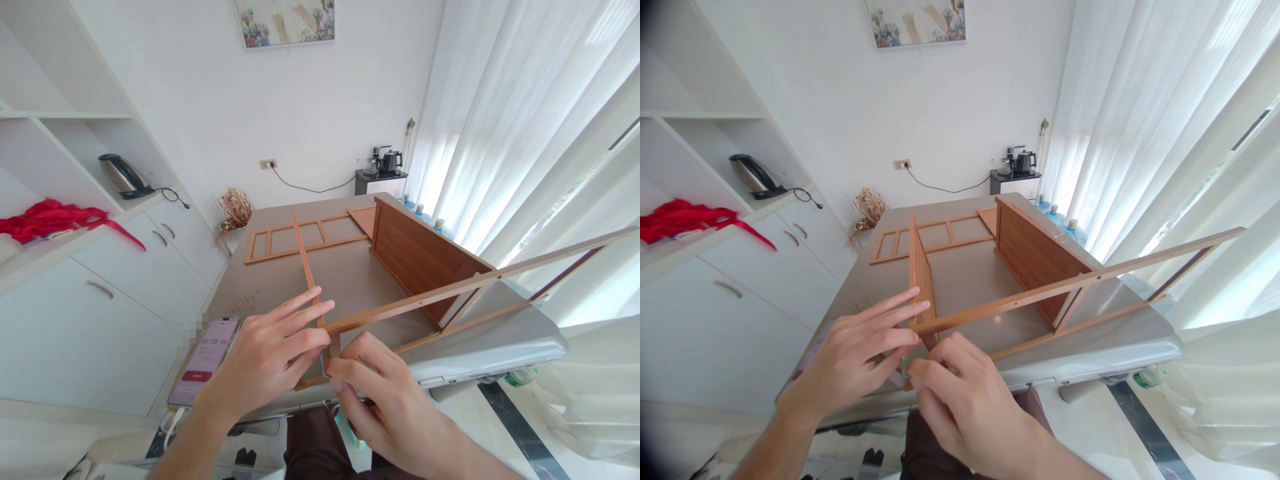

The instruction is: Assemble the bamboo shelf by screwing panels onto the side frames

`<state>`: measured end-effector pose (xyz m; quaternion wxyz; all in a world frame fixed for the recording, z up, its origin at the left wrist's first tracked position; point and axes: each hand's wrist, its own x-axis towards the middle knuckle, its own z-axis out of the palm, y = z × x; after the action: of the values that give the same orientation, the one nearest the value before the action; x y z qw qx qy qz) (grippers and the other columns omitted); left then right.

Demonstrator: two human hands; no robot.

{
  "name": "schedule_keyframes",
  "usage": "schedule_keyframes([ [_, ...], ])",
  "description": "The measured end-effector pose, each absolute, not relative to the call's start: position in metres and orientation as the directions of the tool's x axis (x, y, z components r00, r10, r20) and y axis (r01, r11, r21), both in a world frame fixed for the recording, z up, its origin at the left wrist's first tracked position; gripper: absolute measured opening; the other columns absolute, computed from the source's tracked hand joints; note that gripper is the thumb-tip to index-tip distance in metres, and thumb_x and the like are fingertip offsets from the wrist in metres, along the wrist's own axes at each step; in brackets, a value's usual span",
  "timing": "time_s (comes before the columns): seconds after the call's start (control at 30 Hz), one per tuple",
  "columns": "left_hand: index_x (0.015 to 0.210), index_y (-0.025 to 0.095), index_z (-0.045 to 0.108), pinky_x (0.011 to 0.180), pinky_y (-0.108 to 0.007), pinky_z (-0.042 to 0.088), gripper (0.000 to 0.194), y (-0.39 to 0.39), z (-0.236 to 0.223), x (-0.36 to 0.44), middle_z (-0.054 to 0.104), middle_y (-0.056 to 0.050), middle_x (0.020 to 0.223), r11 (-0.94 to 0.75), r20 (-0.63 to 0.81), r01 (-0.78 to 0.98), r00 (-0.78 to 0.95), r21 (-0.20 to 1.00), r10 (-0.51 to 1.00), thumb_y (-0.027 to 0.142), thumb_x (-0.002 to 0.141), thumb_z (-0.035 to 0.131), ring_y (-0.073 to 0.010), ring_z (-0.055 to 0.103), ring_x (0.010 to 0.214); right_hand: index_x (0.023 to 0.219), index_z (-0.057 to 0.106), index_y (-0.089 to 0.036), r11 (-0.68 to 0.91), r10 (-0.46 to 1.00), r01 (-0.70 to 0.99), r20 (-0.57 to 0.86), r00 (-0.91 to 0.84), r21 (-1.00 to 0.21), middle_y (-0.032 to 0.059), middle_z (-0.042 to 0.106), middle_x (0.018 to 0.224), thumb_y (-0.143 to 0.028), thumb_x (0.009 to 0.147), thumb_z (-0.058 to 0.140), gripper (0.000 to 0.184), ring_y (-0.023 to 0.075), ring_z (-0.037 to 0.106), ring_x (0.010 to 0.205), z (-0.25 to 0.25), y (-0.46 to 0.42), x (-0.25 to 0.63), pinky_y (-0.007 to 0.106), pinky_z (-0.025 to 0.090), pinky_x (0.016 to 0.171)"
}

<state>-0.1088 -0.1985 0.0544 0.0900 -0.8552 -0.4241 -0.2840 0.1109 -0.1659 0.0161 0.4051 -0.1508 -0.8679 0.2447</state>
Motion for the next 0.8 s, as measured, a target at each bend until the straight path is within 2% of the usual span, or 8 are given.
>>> schedule_keyframes([
  [0.17,0.102,0.025,0.063,0.100,-0.033,0.059,0.020,-0.198,0.054,-0.108,0.065,-0.001,0.142,-0.615,0.571,0.783,0.465,0.091,0.677,0.006,0.093,0.062,-0.0230,0.051,0.143,0.104,0.063,-0.019,0.852,0.478,0.146,0.632,-0.609,-0.503,0.0026,0.055,0.086,-0.008,0.100,0.048,0.019,0.0159,0.048,0.079,0.021,-0.163,0.114,0.028,0.044,0.069],
  [0.8,0.103,0.024,0.063,0.101,-0.034,0.059,0.018,-0.197,0.054,-0.109,0.064,0.000,0.143,-0.611,0.560,0.787,0.470,0.083,0.682,0.008,0.094,0.062,-0.0233,0.050,0.144,0.104,0.067,-0.020,0.811,0.541,0.177,0.598,-0.592,-0.558,0.0020,0.053,0.085,-0.009,0.098,0.052,0.019,0.0153,0.052,0.078,0.037,-0.163,0.113,0.028,0.046,0.068],
])
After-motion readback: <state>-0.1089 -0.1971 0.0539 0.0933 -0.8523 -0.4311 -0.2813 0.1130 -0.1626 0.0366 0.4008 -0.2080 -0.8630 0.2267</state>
